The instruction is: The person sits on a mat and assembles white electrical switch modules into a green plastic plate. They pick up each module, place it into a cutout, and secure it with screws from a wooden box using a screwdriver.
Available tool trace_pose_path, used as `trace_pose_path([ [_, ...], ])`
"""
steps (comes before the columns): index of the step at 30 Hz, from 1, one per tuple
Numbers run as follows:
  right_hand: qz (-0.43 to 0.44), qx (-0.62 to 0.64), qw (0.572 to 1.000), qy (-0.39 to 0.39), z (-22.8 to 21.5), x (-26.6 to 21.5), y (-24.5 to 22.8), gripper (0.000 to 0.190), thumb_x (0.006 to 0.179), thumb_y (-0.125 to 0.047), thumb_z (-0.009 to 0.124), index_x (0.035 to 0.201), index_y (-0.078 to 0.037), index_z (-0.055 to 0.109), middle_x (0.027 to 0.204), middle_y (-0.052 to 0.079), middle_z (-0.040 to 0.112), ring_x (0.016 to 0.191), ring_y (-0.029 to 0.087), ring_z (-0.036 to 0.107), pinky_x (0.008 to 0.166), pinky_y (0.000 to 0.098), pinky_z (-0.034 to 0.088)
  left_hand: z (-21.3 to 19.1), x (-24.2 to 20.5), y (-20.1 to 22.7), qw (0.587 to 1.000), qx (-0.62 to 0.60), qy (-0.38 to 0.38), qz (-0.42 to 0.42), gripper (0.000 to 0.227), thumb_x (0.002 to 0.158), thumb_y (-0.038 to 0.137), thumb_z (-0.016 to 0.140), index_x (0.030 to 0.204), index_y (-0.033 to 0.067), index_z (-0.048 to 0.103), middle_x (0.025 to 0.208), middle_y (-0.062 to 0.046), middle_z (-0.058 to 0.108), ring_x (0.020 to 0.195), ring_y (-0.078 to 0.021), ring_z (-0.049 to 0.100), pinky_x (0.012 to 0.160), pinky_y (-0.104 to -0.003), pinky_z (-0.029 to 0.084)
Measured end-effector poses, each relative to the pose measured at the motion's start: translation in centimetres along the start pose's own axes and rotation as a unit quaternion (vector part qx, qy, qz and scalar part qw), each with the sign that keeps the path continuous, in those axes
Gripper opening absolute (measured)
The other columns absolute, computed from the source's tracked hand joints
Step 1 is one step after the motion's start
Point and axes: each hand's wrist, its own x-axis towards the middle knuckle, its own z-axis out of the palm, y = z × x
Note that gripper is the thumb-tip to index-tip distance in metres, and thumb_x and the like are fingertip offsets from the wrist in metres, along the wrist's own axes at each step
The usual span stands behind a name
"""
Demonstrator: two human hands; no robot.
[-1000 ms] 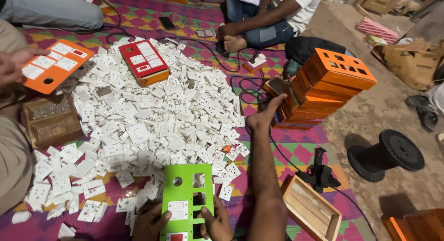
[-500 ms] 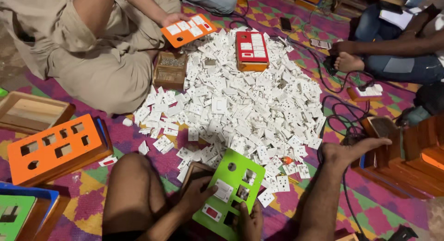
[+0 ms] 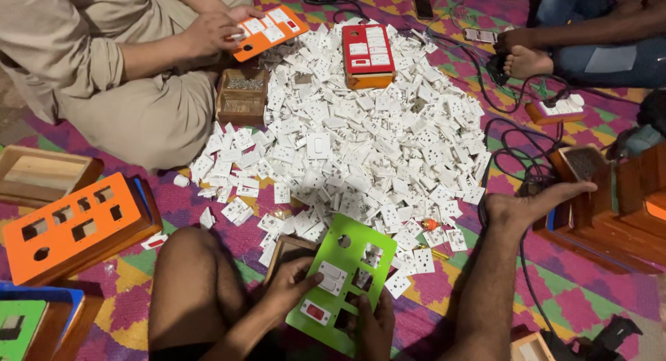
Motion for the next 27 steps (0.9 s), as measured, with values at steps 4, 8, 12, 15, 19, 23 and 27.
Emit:
trace_pose_path([
  [4,0.029,0.012,1.000,0.000,0.4,0.4,-0.1,0.035,0.093,-0.011,0.059,0.128,-0.008,0.055,0.083,0.013,0.067,0.044,0.014,0.053,0.035,0.0273,0.037,0.1,-0.2,-0.4,0.999,-0.041,0.021,-0.010,0.037,0.094,0.020,0.068,0.125,-0.0004,0.067,0.109,-0.010,0.077,0.098,-0.0137,0.070,0.085,-0.028,0.058],
  [8,0.014,0.017,1.000,-0.004,-0.4,0.2,0.4,0.030,0.095,-0.011,0.059,0.124,-0.004,0.057,0.083,0.015,0.068,0.040,0.015,0.050,0.033,0.0274,0.035,0.1,-0.2,-1.0,0.998,-0.058,0.008,-0.020,0.038,0.093,0.017,0.068,0.127,-0.0002,0.067,0.111,-0.010,0.077,0.099,-0.0150,0.071,0.086,-0.030,0.057],
  [12,0.005,0.000,1.000,0.009,-0.1,0.3,0.8,0.028,0.096,-0.011,0.059,0.122,-0.003,0.056,0.082,0.015,0.068,0.041,0.015,0.051,0.033,0.0280,0.035,0.2,0.0,-0.9,0.997,0.069,0.040,0.020,0.038,0.094,0.016,0.069,0.127,-0.0024,0.067,0.110,-0.012,0.079,0.098,-0.0153,0.072,0.086,-0.029,0.057],
  [15,0.017,0.023,1.000,-0.006,-0.2,0.2,0.3,0.027,0.095,-0.011,0.059,0.120,-0.003,0.055,0.082,0.014,0.068,0.041,0.015,0.052,0.033,0.0282,0.035,-0.1,-0.2,-0.7,0.997,-0.075,0.002,-0.024,0.039,0.095,0.015,0.067,0.130,-0.0019,0.065,0.111,-0.011,0.077,0.097,-0.0155,0.071,0.086,-0.030,0.058],
  [19,0.020,0.016,1.000,0.000,0.1,0.2,-0.3,0.029,0.094,-0.012,0.059,0.122,-0.007,0.057,0.082,0.013,0.069,0.039,0.014,0.050,0.032,0.0270,0.034,-0.8,-0.1,-0.6,0.991,-0.116,-0.010,-0.072,0.041,0.093,0.015,0.066,0.132,0.0027,0.063,0.111,-0.008,0.077,0.098,-0.0146,0.072,0.087,-0.030,0.059],
  [23,0.010,-0.015,1.000,0.005,0.3,-0.2,0.5,0.029,0.094,-0.011,0.061,0.123,-0.008,0.058,0.081,0.012,0.069,0.043,0.015,0.056,0.034,0.0278,0.037,-1.5,0.0,-2.1,0.998,-0.027,0.032,-0.054,0.038,0.094,0.016,0.068,0.128,-0.0002,0.068,0.108,-0.011,0.078,0.093,-0.0167,0.072,0.082,-0.031,0.059],
  [27,-0.047,-0.013,0.998,-0.034,0.4,0.4,1.9,0.028,0.097,-0.009,0.064,0.124,-0.005,0.059,0.080,0.010,0.070,0.043,0.013,0.057,0.036,0.0278,0.043,-3.2,1.0,-4.5,0.993,-0.040,0.080,-0.083,0.037,0.090,0.013,0.070,0.124,-0.0024,0.071,0.107,-0.013,0.078,0.092,-0.0187,0.072,0.081,-0.032,0.058],
])
